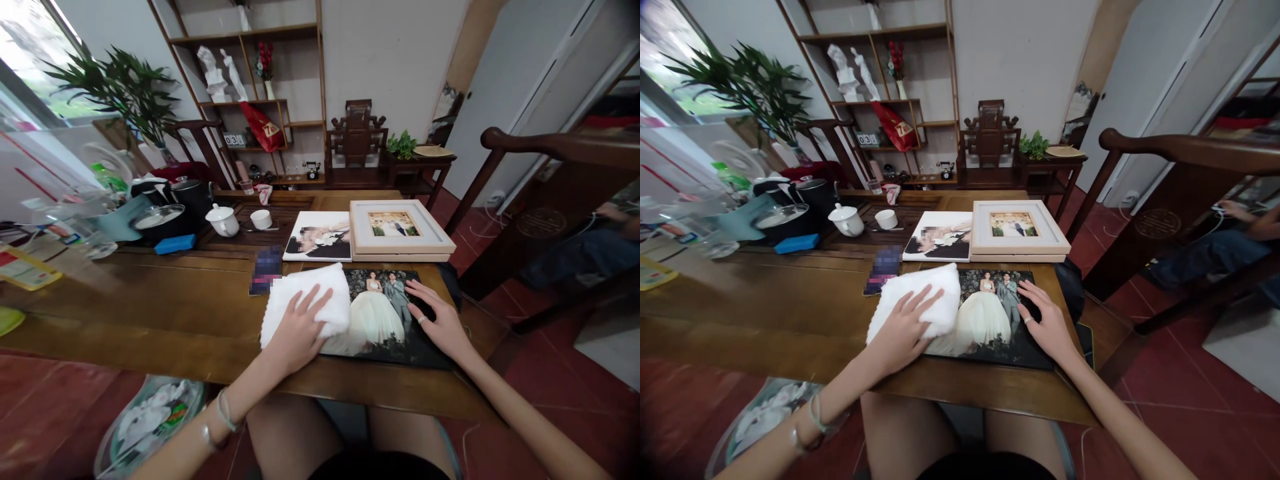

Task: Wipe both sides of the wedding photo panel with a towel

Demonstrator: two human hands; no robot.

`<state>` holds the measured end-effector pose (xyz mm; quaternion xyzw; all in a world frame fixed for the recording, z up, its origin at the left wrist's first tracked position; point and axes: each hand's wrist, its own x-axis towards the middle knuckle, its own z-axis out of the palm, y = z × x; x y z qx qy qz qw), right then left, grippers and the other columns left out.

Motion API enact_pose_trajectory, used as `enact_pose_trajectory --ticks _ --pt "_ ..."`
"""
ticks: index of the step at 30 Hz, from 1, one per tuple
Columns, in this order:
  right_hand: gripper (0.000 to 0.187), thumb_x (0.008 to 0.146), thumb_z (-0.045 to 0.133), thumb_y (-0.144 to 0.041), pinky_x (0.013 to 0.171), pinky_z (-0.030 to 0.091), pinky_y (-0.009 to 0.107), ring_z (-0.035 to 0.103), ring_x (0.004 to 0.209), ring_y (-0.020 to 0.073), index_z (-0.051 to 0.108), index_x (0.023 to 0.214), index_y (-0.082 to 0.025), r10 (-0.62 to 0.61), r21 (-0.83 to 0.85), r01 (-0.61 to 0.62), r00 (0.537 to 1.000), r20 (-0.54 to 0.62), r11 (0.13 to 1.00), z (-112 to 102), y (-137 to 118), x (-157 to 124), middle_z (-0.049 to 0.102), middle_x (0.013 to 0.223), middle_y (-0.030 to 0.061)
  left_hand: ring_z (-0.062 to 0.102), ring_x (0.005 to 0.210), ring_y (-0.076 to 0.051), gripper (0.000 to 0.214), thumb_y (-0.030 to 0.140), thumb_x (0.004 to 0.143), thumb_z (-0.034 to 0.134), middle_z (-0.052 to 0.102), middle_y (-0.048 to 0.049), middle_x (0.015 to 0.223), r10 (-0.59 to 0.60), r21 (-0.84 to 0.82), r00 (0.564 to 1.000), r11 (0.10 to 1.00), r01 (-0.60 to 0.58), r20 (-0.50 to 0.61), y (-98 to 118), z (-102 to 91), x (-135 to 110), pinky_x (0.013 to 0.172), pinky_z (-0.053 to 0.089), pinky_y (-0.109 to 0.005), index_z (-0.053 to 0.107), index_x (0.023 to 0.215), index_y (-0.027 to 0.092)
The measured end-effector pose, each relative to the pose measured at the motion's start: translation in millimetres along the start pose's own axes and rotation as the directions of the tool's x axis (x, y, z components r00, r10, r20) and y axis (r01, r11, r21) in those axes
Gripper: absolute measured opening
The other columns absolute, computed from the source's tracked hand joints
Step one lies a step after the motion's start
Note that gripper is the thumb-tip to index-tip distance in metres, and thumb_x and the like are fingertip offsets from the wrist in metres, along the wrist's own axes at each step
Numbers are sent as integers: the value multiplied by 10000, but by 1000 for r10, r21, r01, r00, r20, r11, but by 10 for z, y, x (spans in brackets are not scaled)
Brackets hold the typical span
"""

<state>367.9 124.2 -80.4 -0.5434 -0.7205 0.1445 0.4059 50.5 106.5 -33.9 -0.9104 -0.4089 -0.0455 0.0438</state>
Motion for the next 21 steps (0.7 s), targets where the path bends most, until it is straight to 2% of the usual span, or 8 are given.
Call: enact_pose_trajectory --ticks 4,7,10,13,16,18,21 --pt "325 865 540 -321 1098 358 516 496 1282 268 645 1160 -237 -9 -12 9 1000 6 1000 -7 -1 -3 602 1308 88 148 1420 -374 177 317 806 621 180 -53 1570 132 -63 991 989 -130 25 332 -67 -315 1112 165 -558 728 785 177" --pt "324 864 539 -321 1098 360 512 497 1281 266 646 1159 -238 -13 -12 13 1000 4 1000 -7 2 -1 602 1308 88 151 1422 -362 187 353 788 641 163 -40 1575 153 -85 988 985 -150 34 405 -100 -368 1117 172 -533 729 808 189" --pt "315 859 546 -323 1095 362 517 508 1271 268 654 1144 -245 -9 -8 9 1000 -6 1000 2 11 2 611 1297 84 233 1402 -340 199 329 806 617 241 -50 1552 55 -54 998 997 -53 32 241 -90 -174 1103 242 -502 730 893 190" --pt "305 857 548 -325 1093 363 521 516 1264 270 661 1128 -243 -14 -9 14 1000 -17 1000 10 23 6 619 1286 87 301 1378 -320 234 297 846 568 334 -61 1513 -44 0 999 999 44 12 -66 -54 184 1085 297 -488 714 989 182" --pt "305 859 546 -327 1089 368 522 514 1266 270 661 1124 -230 -18 -19 17 1000 -16 1000 9 29 9 616 1289 97 308 1377 -319 284 301 890 526 353 -78 1502 -83 43 997 996 83 -6 -319 -27 496 1086 304 -485 684 1079 160" --pt "305 859 545 -330 1086 374 523 516 1264 270 661 1122 -227 -12 -19 12 1000 -11 1000 5 25 10 617 1288 98 304 1380 -322 299 301 900 521 354 -92 1500 -93 53 996 994 92 8 -368 -26 576 1093 296 -486 672 1107 149" --pt "305 856 547 -333 1082 378 525 519 1262 273 665 1119 -231 -9 -13 9 1000 -9 1000 2 15 13 622 1281 95 287 1386 -336 266 284 876 556 339 -95 1507 -49 45 997 998 46 68 -220 -67 448 1100 280 -506 689 1065 152"
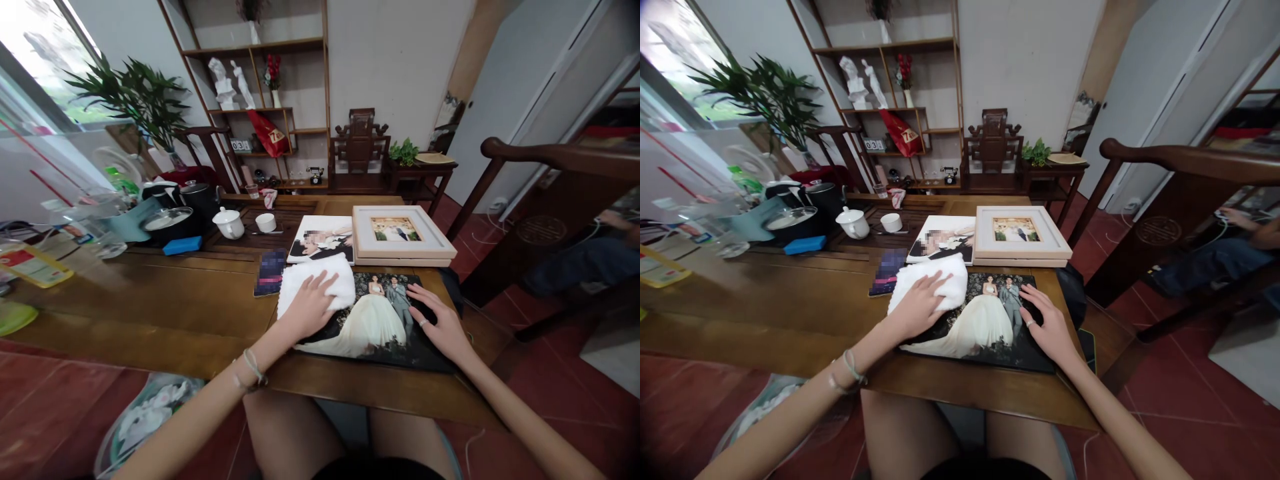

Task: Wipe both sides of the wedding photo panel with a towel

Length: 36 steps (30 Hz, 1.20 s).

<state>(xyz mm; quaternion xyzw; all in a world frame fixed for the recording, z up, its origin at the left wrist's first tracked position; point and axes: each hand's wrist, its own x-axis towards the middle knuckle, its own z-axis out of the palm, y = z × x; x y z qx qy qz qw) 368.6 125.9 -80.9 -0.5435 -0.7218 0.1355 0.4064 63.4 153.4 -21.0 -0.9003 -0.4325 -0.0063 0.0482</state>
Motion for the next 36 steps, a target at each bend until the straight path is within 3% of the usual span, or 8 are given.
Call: enact_pose_trajectory --ticks 8,11,15,20,23,26,31,36 --pt "300 846 557 -324 1083 377 521 525 1255 270 669 1114 -248 -8 14 8 1000 -8 1000 9 18 4 630 1270 84 268 1389 -335 164 341 824 641 247 -37 1551 335 -53 940 939 -339 -69 757 -279 -799 1107 256 -492 732 906 232" --pt "301 852 551 -329 1081 378 525 520 1260 272 666 1117 -244 -5 12 5 1000 3 1000 8 30 3 621 1282 90 277 1391 -315 134 258 847 628 220 16 1558 252 21 959 968 -251 -132 715 -219 -725 1099 283 -490 729 936 261" --pt "304 857 546 -343 1082 378 527 517 1262 276 667 1113 -230 3 11 -4 1000 4 1000 14 35 7 619 1284 99 295 1383 -343 148 163 849 596 233 1 1552 100 93 995 991 -97 -22 325 -12 -324 1071 326 -532 732 888 207" --pt "300 860 545 -337 1080 379 531 517 1262 272 661 1113 -224 -3 10 3 1000 8 1000 12 27 9 617 1286 102 229 1406 -359 214 202 850 606 249 -65 1547 50 85 999 995 -49 -12 -47 51 77 1106 279 -533 694 1042 167" --pt "296 861 544 -332 1080 380 528 515 1264 272 663 1110 -225 -5 8 5 1000 7 1000 7 17 3 620 1281 102 214 1404 -385 221 261 863 594 283 -96 1532 97 50 995 994 -98 18 68 24 31 1106 259 -557 699 1026 153" --pt "300 860 543 -326 1084 377 520 515 1264 272 661 1118 -227 -9 -3 9 1000 2 1000 7 11 -2 620 1280 101 186 1403 -417 220 280 853 596 268 -95 1538 214 -8 976 977 -214 30 399 8 -220 1103 226 -592 706 1007 169" --pt "310 865 534 -317 1089 369 518 506 1271 269 650 1135 -220 -19 -17 20 1000 16 1000 6 17 -6 604 1301 103 110 1420 -415 259 306 840 614 163 -44 1574 373 -54 925 925 -377 -67 841 2 -565 1115 179 -588 688 1074 224" --pt "304 864 536 -322 1086 371 520 509 1268 274 656 1124 -221 -15 -6 15 1000 8 1000 5 19 -5 613 1290 104 226 1405 -369 230 300 851 595 244 -59 1550 207 -47 978 977 -207 -1 515 7 -256 1088 278 -553 700 1036 214"
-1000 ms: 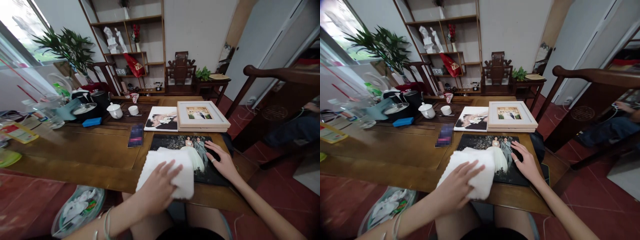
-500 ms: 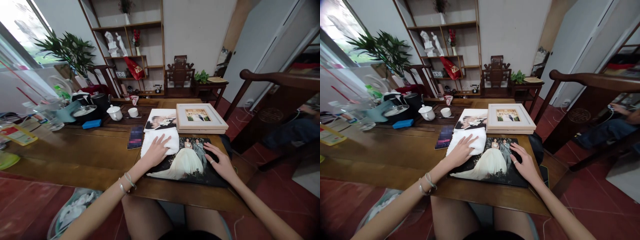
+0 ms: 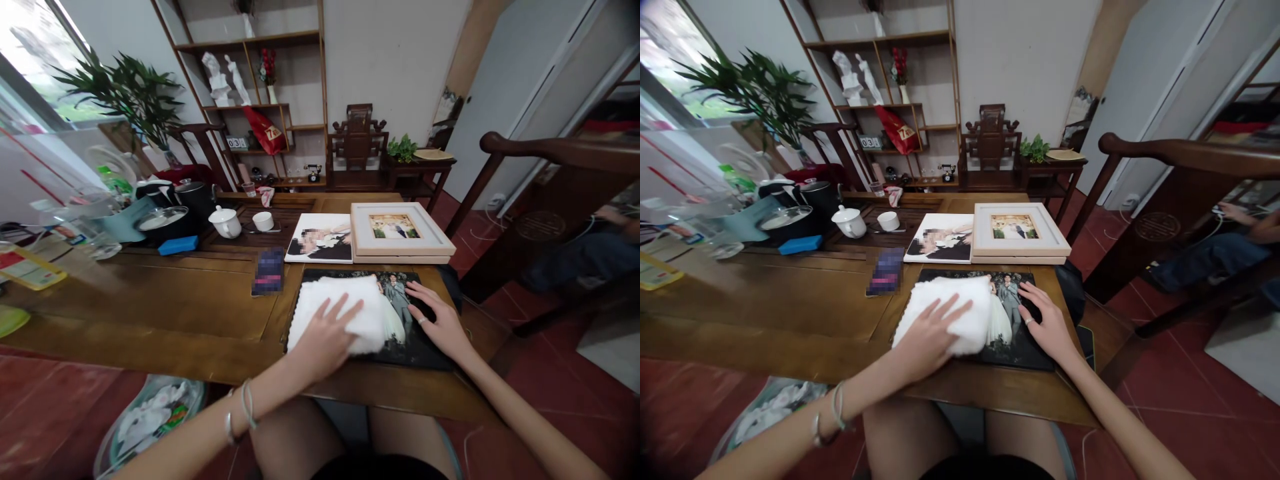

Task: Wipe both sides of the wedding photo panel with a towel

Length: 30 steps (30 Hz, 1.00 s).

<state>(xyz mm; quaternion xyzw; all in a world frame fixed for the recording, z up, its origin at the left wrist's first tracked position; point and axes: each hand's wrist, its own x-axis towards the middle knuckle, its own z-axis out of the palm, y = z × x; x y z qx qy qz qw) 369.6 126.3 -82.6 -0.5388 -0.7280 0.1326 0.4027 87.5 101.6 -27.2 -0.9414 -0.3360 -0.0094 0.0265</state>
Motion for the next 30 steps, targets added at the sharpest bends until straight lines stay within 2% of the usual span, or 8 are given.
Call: enact_pose_trajectory --ticks 4,7,10,14,17,25,27,30 --pt "305 866 531 -330 1082 376 523 507 1269 278 657 1117 -210 7 7 -7 1000 5 1000 -1 -8 3 608 1293 115 262 1397 -345 253 289 877 563 280 -63 1535 -164 36 986 986 165 -21 -536 1 277 1097 292 -529 689 1072 187" --pt "309 868 527 -335 1083 375 523 505 1271 279 656 1116 -203 9 11 -9 1000 8 1000 1 -12 3 606 1294 119 246 1400 -357 276 283 895 541 282 -58 1535 -206 37 978 977 208 -40 -607 29 338 1099 287 -535 675 1114 181" --pt "314 873 521 -331 1088 370 521 500 1275 275 651 1126 -199 4 2 -4 1000 9 1000 7 -10 0 605 1295 119 217 1401 -395 250 328 876 576 264 -61 1543 -156 7 988 988 156 -14 -294 61 228 1092 257 -584 705 1050 202" --pt "326 875 517 -323 1094 358 519 491 1283 270 638 1154 -205 -6 -10 6 1000 13 1000 9 2 -4 596 1308 118 150 1410 -422 282 375 838 626 178 -58 1570 48 -33 998 998 -50 -49 307 52 19 1091 219 -606 687 1073 232" --pt "333 879 505 -331 1088 360 526 493 1281 273 638 1159 -211 -7 -6 7 1000 20 1000 3 11 -2 592 1314 120 158 1412 -405 300 391 868 579 189 -55 1567 105 -46 991 993 -109 -86 492 26 70 1091 232 -590 667 1106 231" --pt "331 880 498 -336 1087 354 534 500 1273 279 657 1143 -213 29 36 -30 999 21 999 3 12 4 601 1303 121 251 1387 -379 347 387 890 538 343 -52 1509 -252 -66 965 967 247 -76 221 68 905 1066 294 -593 649 1179 230" --pt "337 872 495 -319 1086 353 536 498 1275 283 654 1150 -216 23 58 -24 999 22 998 -2 24 2 599 1307 119 244 1381 -412 348 366 890 538 324 -73 1517 -276 -34 957 961 274 -95 358 88 943 1054 288 -627 653 1185 222" --pt "341 857 501 -317 1072 373 534 495 1279 290 658 1145 -222 6 96 -9 999 35 995 -19 37 1 600 1306 116 238 1370 -458 345 298 910 487 318 -121 1512 -254 12 959 966 258 -125 737 86 760 1036 282 -664 663 1183 183"
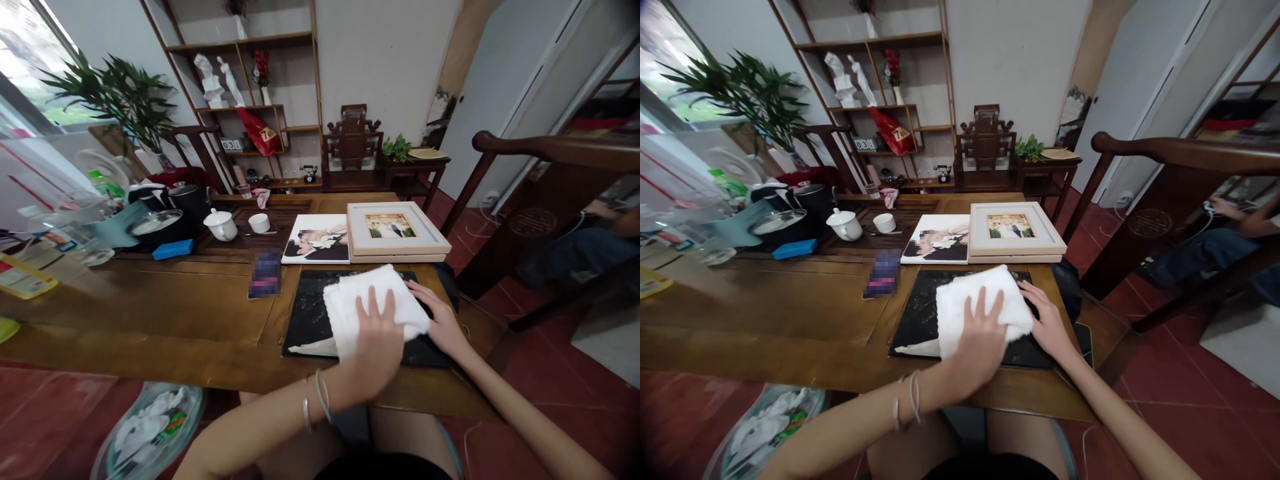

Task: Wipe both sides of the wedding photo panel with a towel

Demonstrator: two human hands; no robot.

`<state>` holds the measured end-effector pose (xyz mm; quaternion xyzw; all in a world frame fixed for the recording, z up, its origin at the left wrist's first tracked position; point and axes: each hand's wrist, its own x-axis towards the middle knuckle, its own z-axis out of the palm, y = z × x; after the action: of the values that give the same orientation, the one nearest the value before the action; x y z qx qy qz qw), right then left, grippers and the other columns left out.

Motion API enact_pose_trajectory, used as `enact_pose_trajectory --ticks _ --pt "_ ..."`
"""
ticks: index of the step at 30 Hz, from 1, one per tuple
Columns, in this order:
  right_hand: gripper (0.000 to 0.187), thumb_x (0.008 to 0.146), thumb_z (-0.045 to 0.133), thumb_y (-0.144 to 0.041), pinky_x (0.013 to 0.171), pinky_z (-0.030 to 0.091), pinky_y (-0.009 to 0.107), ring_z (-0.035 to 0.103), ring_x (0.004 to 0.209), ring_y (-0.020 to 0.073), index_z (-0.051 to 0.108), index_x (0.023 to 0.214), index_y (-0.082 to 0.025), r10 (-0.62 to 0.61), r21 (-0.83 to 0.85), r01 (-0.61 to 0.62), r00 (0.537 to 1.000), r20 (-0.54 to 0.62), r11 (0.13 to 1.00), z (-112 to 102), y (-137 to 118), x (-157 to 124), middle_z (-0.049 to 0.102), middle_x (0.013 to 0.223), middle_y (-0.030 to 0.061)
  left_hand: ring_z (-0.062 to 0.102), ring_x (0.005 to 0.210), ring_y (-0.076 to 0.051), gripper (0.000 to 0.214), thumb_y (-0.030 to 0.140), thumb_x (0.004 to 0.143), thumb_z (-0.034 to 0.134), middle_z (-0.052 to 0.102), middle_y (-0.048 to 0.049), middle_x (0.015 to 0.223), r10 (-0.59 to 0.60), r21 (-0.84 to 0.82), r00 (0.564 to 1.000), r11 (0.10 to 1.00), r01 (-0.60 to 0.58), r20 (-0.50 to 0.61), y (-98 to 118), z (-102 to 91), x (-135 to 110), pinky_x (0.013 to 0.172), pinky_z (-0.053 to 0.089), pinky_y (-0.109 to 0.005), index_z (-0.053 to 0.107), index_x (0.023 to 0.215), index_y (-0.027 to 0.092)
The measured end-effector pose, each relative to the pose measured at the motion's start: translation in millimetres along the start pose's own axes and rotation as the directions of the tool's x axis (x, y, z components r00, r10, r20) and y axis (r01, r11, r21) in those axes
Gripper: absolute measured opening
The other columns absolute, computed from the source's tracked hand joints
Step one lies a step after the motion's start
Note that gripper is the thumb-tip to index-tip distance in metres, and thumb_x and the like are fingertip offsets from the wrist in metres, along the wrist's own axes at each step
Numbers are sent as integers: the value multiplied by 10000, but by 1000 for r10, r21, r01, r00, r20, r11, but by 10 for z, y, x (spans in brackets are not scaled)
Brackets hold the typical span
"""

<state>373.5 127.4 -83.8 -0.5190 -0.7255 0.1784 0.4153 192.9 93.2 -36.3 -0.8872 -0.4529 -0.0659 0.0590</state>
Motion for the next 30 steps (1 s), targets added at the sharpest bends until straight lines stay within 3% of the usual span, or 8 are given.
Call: enact_pose_trajectory --ticks 4,7,15,18,21,25,28,30 --pt "333 883 470 -341 1075 369 532 495 1279 277 664 1134 -239 14 -12 -14 1000 11 1000 -19 -26 7 601 1307 106 275 1347 -482 296 330 879 534 377 -135 1475 165 -65 986 984 -163 30 288 -137 -501 1012 306 -677 718 1072 201" --pt "337 891 466 -344 1087 357 529 481 1293 270 658 1145 -235 19 -41 -19 1000 11 999 -14 -55 13 598 1310 105 267 1360 -459 268 346 892 528 342 -109 1501 229 -152 972 964 -218 56 206 -198 -679 1022 312 -659 728 1011 214" --pt "317 891 487 -341 1096 353 526 497 1277 266 662 1130 -229 21 -59 -22 1000 -19 998 16 -74 7 612 1290 98 222 1414 -328 182 249 826 612 281 -9 1538 71 -126 993 990 -58 97 -964 -138 -542 1124 245 -543 719 971 228" --pt "316 891 489 -333 1093 356 527 498 1275 267 657 1140 -236 15 -52 -16 1000 -22 999 20 -71 1 610 1292 96 199 1413 -362 148 249 828 604 246 -32 1549 76 -59 995 996 -72 66 -1195 -118 -636 1117 202 -595 733 875 195" --pt "320 891 489 -330 1091 358 528 499 1274 266 654 1151 -242 7 -48 -8 1000 -25 999 31 -57 -3 612 1290 91 144 1417 -397 136 268 817 625 176 -21 1571 168 -47 982 985 -165 80 -1078 -129 -789 1111 121 -639 739 830 196" --pt "319 889 490 -324 1095 353 525 496 1276 263 655 1152 -247 2 -45 -3 1000 -31 999 39 -47 -2 612 1290 85 73 1422 -411 154 316 828 627 126 -9 1582 339 -105 937 938 -330 80 -663 -153 -857 1098 71 -664 735 888 223" --pt "316 885 488 -315 1093 355 526 498 1275 263 660 1141 -247 5 -51 -7 1000 -27 999 36 -44 2 614 1289 84 104 1420 -400 184 340 828 628 187 -17 1569 407 -161 912 905 -394 57 -493 -172 -675 1106 100 -645 719 940 225" --pt "316 880 483 -304 1085 366 524 502 1272 265 664 1129 -232 -9 -49 8 1000 -23 999 37 -35 3 615 1288 94 233 1394 -353 229 358 861 594 355 -51 1499 365 -224 930 910 -348 39 -513 -201 -436 1122 173 -580 698 1007 216"
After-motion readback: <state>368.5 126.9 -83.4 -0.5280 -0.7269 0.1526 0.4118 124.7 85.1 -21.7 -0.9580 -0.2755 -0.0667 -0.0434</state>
